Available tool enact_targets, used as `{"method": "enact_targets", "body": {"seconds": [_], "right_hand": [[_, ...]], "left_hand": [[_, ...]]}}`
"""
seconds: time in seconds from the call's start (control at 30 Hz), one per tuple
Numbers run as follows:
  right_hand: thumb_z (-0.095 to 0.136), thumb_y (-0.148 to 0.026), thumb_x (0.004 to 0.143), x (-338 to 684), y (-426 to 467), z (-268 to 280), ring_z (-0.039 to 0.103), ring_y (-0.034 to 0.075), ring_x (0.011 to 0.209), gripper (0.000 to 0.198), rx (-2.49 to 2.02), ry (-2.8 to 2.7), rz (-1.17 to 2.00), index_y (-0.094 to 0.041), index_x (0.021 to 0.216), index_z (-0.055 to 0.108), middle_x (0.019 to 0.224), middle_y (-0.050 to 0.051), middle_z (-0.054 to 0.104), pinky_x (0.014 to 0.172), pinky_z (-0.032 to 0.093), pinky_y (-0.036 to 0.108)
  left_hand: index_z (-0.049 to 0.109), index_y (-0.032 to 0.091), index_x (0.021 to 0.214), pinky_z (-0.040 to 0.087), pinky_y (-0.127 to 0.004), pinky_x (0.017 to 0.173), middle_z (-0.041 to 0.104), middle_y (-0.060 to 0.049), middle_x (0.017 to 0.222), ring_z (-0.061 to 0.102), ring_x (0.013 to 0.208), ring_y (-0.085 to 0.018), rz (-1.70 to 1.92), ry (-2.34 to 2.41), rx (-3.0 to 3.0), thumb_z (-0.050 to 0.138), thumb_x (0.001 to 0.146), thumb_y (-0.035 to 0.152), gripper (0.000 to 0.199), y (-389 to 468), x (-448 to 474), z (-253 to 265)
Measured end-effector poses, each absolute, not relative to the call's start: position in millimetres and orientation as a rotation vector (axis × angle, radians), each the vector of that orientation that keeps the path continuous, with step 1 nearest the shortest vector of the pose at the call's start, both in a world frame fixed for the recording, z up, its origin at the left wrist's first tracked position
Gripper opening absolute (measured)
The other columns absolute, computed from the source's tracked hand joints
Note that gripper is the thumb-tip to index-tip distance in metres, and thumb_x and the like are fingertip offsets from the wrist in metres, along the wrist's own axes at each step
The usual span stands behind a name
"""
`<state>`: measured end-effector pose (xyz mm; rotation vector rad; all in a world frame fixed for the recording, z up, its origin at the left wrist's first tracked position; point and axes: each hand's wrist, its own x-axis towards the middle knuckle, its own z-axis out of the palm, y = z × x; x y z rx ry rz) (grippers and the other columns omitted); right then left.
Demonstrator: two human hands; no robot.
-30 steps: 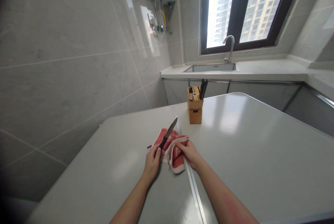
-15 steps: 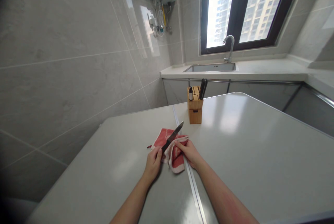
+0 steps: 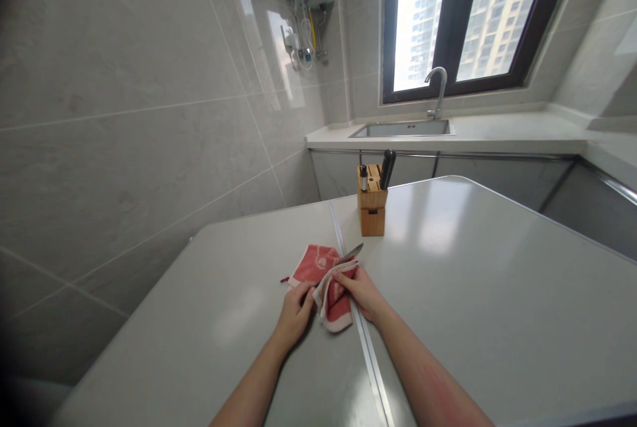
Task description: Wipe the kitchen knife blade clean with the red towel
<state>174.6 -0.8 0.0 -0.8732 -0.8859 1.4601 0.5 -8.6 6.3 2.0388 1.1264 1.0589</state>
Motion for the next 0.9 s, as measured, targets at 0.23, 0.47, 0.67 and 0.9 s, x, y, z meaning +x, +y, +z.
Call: {"method": "enact_targets", "body": {"seconds": [0.23, 0.47, 0.67, 0.9], "right_hand": [[0.072, -0.035, 0.068, 174.6, -1.1, 0.3, 0.063, 0.018, 0.073, 0.025, -0.869, -0.883, 1.468, -0.017, 0.083, 0.064, 0.080, 0.004, 0.070, 0.073, 0.048, 0.032], [0.073, -0.035, 0.068, 174.5, -0.8, 0.3, 0.064, 0.019, 0.074, 0.027, -0.870, -0.886, 1.452, -0.017, 0.086, 0.064, 0.080, 0.004, 0.070, 0.074, 0.048, 0.033], [0.073, -0.033, 0.067, 174.2, -1.5, 1.5, 0.064, 0.020, 0.075, 0.026, -0.851, -0.862, 1.451, -0.017, 0.086, 0.064, 0.078, 0.003, 0.070, 0.075, 0.048, 0.034], [0.072, -0.034, 0.068, 175.7, 0.4, 1.5, 0.063, 0.018, 0.071, 0.024, -0.793, -0.785, 1.479, -0.018, 0.083, 0.063, 0.077, 0.003, 0.069, 0.074, 0.049, 0.033]], "left_hand": [[0.064, 0.015, 0.085, 0.041, -0.029, 0.073, 0.066, -0.007, 0.084, 0.057, 0.078, -0.019, 1.064, 1.127, 2.040, 0.039, 0.090, 0.028, 0.029, -7.8, -0.3, 5.1], [0.064, 0.016, 0.091, 0.042, -0.031, 0.076, 0.067, -0.008, 0.087, 0.058, 0.081, -0.020, 1.078, 1.121, 2.029, 0.040, 0.090, 0.031, 0.028, -8.9, -0.2, 7.7], [0.064, 0.017, 0.098, 0.042, -0.033, 0.081, 0.067, -0.008, 0.095, 0.059, 0.089, -0.021, 1.128, 1.110, 1.950, 0.035, 0.092, 0.033, 0.034, -8.6, -0.3, 8.9], [0.061, 0.015, 0.075, 0.039, -0.026, 0.065, 0.062, -0.004, 0.072, 0.054, 0.069, -0.017, 1.156, 1.201, 1.904, 0.032, 0.093, 0.038, 0.041, -4.1, -0.9, 1.5]]}}
